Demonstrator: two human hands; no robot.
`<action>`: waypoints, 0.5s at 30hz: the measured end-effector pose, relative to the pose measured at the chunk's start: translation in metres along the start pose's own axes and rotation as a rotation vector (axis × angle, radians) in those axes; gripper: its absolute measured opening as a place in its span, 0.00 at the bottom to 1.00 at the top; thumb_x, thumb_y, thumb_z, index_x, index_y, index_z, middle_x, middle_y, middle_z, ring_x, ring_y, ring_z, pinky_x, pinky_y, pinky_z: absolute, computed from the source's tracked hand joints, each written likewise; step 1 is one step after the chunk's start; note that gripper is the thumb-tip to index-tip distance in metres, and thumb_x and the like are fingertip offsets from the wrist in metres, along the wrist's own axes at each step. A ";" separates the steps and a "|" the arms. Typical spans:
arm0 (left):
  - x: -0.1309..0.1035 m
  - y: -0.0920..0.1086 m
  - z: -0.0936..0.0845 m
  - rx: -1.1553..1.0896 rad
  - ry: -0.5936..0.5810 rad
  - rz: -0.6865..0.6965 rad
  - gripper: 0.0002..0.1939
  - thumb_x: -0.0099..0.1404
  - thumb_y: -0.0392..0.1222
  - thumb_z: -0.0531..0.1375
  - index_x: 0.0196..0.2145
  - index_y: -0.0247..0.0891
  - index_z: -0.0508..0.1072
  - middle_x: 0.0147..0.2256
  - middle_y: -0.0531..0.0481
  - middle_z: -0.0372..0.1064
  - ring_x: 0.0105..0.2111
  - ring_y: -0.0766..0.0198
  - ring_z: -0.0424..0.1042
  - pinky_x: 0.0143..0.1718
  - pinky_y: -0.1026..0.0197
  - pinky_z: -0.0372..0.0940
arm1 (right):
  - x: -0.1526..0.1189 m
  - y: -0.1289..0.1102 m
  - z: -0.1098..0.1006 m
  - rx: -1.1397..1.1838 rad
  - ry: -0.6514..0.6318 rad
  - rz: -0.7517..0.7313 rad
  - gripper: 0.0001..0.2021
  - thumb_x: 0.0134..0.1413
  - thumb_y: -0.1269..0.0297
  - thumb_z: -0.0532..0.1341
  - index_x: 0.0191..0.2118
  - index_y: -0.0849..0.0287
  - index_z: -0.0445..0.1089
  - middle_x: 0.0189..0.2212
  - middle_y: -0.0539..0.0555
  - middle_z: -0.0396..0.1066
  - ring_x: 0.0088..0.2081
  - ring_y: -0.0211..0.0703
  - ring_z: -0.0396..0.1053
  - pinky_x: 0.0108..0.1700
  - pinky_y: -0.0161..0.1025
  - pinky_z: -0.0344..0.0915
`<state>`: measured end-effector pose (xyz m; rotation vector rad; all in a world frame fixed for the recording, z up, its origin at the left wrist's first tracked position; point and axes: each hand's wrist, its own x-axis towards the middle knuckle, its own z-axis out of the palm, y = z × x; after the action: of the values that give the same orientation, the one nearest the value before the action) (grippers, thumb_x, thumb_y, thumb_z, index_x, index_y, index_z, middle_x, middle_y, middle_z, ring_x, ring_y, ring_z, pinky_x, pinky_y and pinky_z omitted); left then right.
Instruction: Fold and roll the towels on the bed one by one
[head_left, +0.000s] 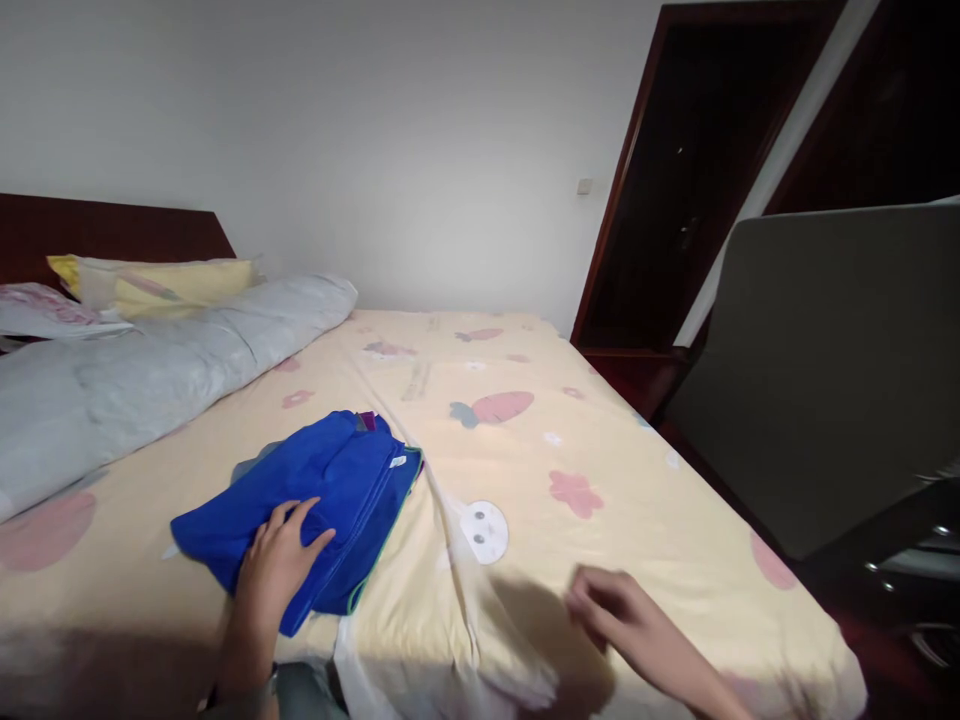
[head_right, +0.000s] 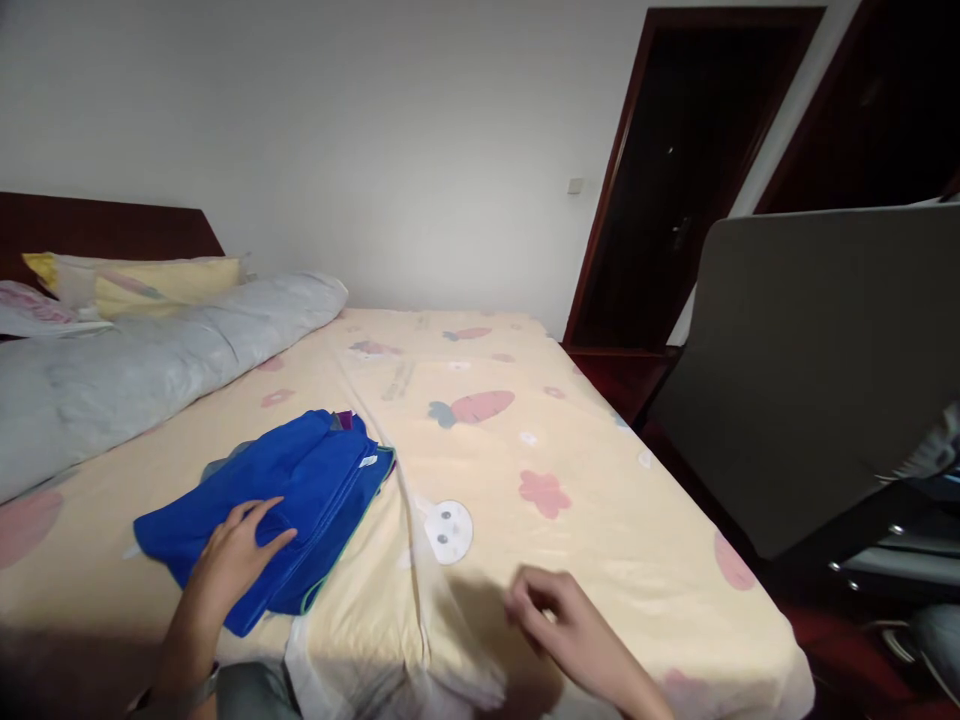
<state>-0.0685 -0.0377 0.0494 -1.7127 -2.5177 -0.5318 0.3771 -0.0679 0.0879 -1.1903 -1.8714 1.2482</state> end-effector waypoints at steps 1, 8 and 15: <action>0.000 -0.005 -0.001 -0.027 0.024 -0.011 0.23 0.68 0.49 0.56 0.58 0.41 0.70 0.56 0.39 0.68 0.50 0.48 0.73 0.48 0.52 0.67 | 0.021 0.008 0.004 0.042 -0.019 -0.008 0.22 0.65 0.47 0.57 0.28 0.60 0.67 0.22 0.47 0.63 0.24 0.36 0.63 0.29 0.34 0.61; -0.008 0.022 -0.029 -0.172 0.259 0.037 0.09 0.65 0.44 0.57 0.35 0.42 0.77 0.39 0.46 0.78 0.40 0.52 0.77 0.42 0.55 0.69 | 0.092 0.036 0.032 0.162 0.049 -0.006 0.19 0.63 0.49 0.57 0.29 0.60 0.68 0.20 0.47 0.61 0.25 0.37 0.61 0.29 0.34 0.58; -0.091 0.166 -0.035 -0.721 0.031 0.708 0.10 0.69 0.39 0.54 0.34 0.46 0.74 0.32 0.45 0.75 0.35 0.57 0.76 0.36 0.56 0.72 | 0.084 -0.001 0.054 -0.018 -0.037 -0.408 0.33 0.52 0.68 0.68 0.63 0.48 0.63 0.62 0.57 0.59 0.62 0.50 0.59 0.62 0.45 0.58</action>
<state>0.1121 -0.0756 0.1032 -2.5736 -1.5602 -1.4477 0.2959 -0.0134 0.0673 -0.7436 -2.0267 1.0322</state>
